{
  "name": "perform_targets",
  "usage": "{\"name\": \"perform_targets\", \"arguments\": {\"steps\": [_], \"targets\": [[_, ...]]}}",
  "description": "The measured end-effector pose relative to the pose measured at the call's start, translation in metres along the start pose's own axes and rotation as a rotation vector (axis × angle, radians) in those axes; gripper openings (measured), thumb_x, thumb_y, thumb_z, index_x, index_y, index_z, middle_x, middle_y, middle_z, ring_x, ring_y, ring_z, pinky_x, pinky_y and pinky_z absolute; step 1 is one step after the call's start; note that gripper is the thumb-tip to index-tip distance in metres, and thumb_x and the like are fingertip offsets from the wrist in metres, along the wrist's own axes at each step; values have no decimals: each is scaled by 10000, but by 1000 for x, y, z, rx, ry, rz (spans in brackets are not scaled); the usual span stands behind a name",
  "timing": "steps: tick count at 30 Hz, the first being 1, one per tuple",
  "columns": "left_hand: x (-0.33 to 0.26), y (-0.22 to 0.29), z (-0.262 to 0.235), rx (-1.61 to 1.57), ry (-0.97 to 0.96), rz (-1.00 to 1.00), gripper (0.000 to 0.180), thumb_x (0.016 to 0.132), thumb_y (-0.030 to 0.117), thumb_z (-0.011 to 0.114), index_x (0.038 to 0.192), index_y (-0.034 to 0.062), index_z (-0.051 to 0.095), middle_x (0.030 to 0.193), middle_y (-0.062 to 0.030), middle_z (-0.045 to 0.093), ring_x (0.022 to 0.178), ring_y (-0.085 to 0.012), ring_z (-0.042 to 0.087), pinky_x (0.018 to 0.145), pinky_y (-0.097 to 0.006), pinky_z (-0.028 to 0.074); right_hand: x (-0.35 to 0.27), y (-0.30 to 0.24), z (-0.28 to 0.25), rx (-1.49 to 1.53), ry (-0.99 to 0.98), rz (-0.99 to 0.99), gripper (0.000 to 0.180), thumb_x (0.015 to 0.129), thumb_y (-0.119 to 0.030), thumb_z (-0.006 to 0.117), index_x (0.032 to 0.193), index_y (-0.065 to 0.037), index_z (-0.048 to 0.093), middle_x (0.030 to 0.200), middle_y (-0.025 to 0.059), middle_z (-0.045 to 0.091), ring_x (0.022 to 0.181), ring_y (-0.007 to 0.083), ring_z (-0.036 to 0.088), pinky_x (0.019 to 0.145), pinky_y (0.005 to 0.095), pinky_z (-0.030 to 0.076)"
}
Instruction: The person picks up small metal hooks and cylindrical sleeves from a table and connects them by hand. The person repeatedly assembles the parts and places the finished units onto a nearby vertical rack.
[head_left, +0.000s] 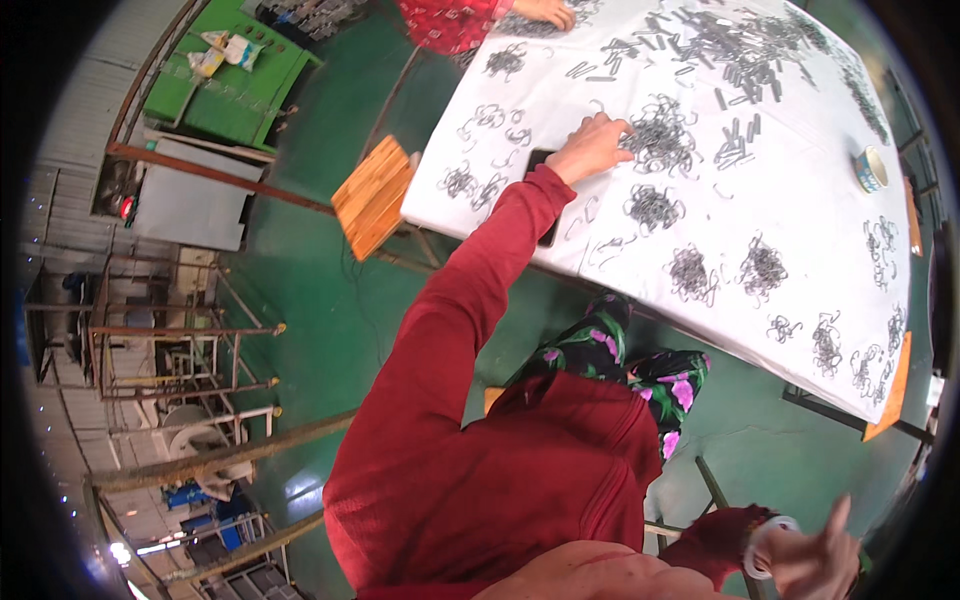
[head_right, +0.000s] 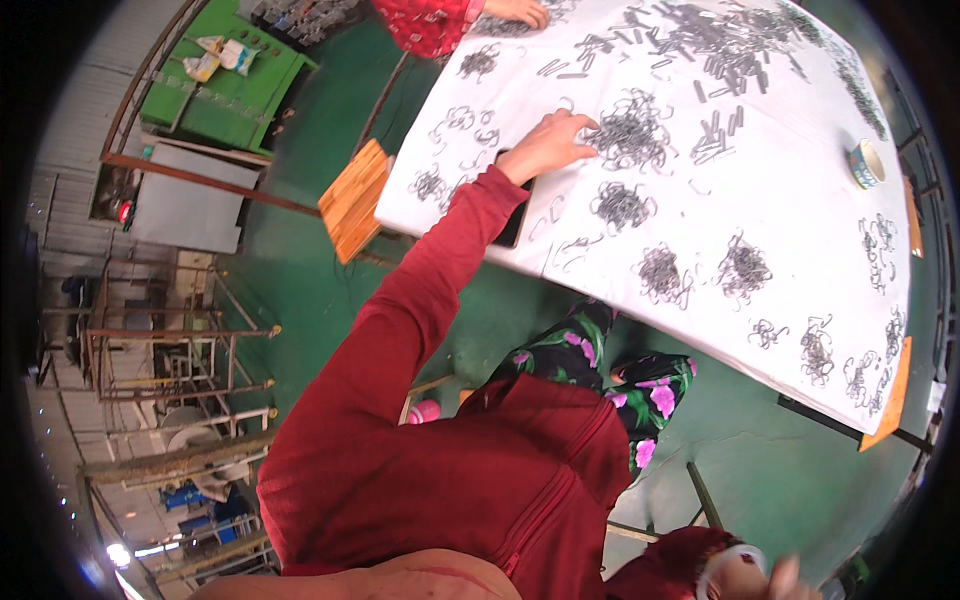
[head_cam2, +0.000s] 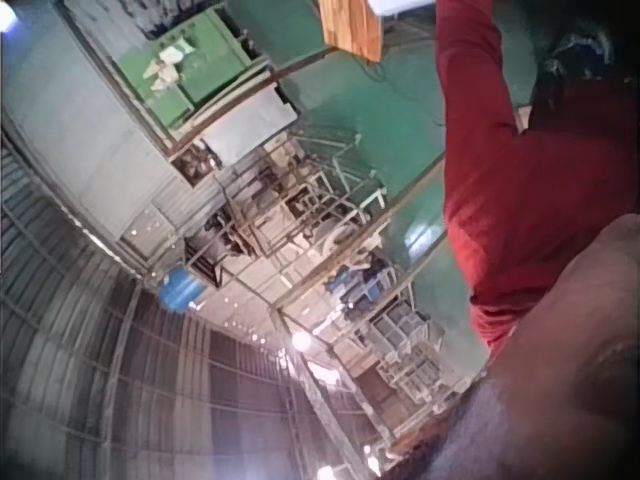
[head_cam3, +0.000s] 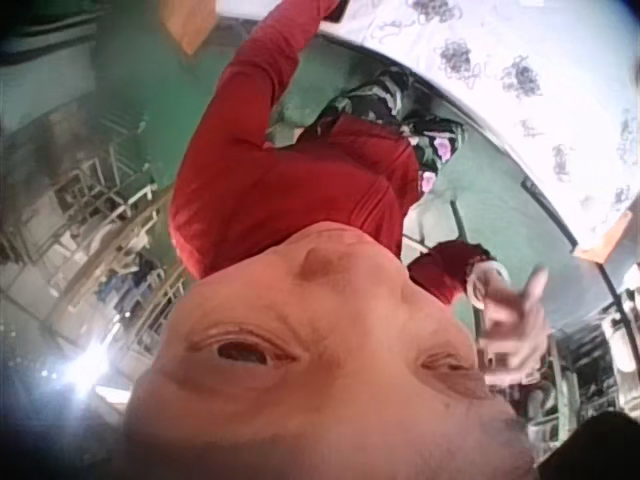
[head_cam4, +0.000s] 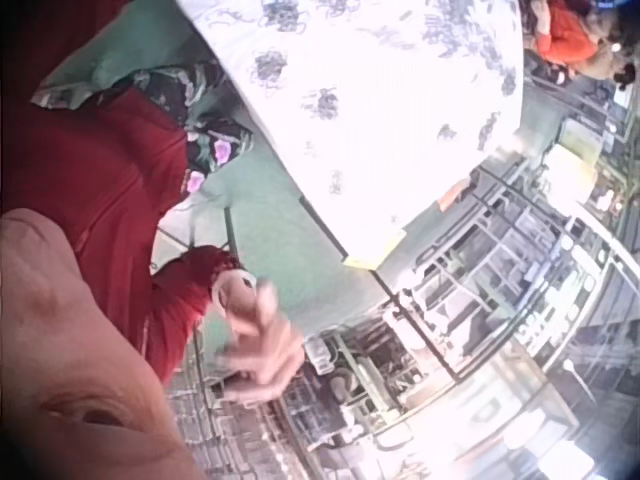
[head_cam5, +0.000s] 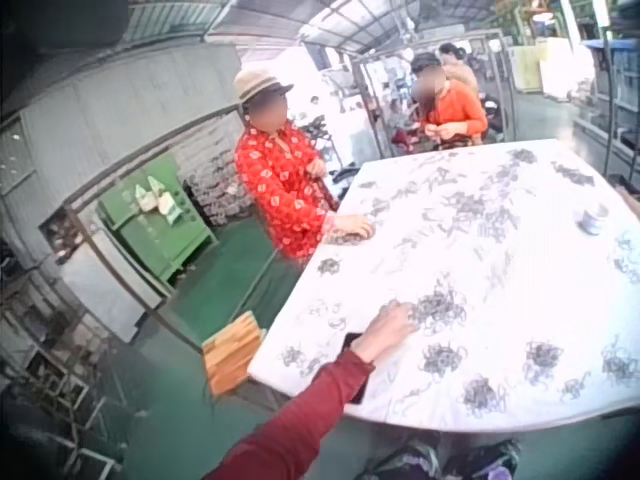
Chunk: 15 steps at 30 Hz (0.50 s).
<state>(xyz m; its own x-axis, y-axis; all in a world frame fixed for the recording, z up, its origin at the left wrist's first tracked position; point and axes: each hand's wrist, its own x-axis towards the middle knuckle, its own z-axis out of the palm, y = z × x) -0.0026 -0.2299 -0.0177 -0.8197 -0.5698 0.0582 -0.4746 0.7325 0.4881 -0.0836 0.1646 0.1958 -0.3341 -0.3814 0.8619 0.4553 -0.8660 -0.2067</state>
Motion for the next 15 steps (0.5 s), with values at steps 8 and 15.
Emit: {"name": "perform_targets", "arguments": {"steps": [8,15], "targets": [[92,24,40,93,-185,-65,535,692,243,732,1170,118,525,1200,-245,414,1140,-505,368,868,-524,430,-50,-41,-14,-431,959,-270,158,553,-9,569,466,-76,455,380,7,340,476,140,352,1051,576,-200],[131,-54,43,-248,-66,-84,241,744,50,552,970,24,633,816,-142,652,658,-222,647,618,-343,510,-46,-28,-27,-496,1031,-269,189,544,2,562,442,-89,431,359,1,298,464,128,326,1065,569,-183]]}}
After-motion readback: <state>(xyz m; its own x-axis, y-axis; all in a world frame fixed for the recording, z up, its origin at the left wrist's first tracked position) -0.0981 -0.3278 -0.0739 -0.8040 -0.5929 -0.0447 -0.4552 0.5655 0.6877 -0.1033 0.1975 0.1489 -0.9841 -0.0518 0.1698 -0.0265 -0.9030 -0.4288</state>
